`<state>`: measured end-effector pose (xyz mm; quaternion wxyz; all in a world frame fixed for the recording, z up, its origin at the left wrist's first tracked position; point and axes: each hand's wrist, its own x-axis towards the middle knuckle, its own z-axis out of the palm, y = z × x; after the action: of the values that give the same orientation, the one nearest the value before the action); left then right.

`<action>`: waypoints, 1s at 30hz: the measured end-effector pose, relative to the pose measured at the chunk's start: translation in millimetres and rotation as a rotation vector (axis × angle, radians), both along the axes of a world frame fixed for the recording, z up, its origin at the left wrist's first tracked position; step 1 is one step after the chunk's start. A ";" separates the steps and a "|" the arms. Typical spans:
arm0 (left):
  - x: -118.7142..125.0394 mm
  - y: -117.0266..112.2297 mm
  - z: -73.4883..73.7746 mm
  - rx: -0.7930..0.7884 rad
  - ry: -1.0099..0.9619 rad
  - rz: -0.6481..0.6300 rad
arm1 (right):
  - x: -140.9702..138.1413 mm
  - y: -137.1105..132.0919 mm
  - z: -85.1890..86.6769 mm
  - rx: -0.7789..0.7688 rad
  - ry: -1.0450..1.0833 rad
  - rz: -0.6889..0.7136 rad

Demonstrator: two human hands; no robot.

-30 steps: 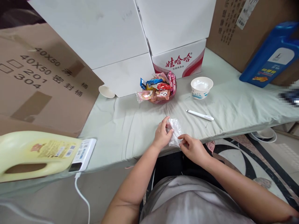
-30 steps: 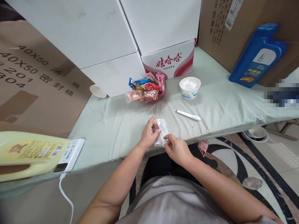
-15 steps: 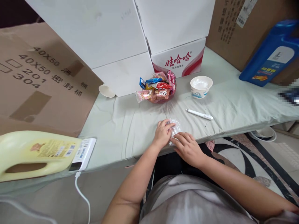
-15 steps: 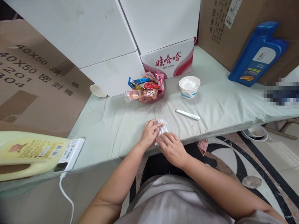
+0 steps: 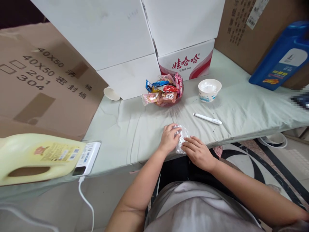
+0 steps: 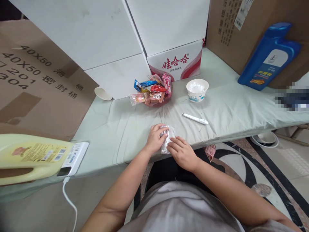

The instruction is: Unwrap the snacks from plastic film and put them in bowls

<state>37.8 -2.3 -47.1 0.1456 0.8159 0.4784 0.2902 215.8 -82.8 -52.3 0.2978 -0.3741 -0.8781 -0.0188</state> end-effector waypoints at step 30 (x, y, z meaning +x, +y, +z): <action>6.1 -0.5 -9.0 0.095 -0.082 0.184 | -15.0 89.3 35.9 -0.408 -0.207 -0.536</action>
<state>43.9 -2.8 -56.1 0.0991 0.7621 0.5306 0.3576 200.8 6.5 -16.4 0.1110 -0.6390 -0.7600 0.0416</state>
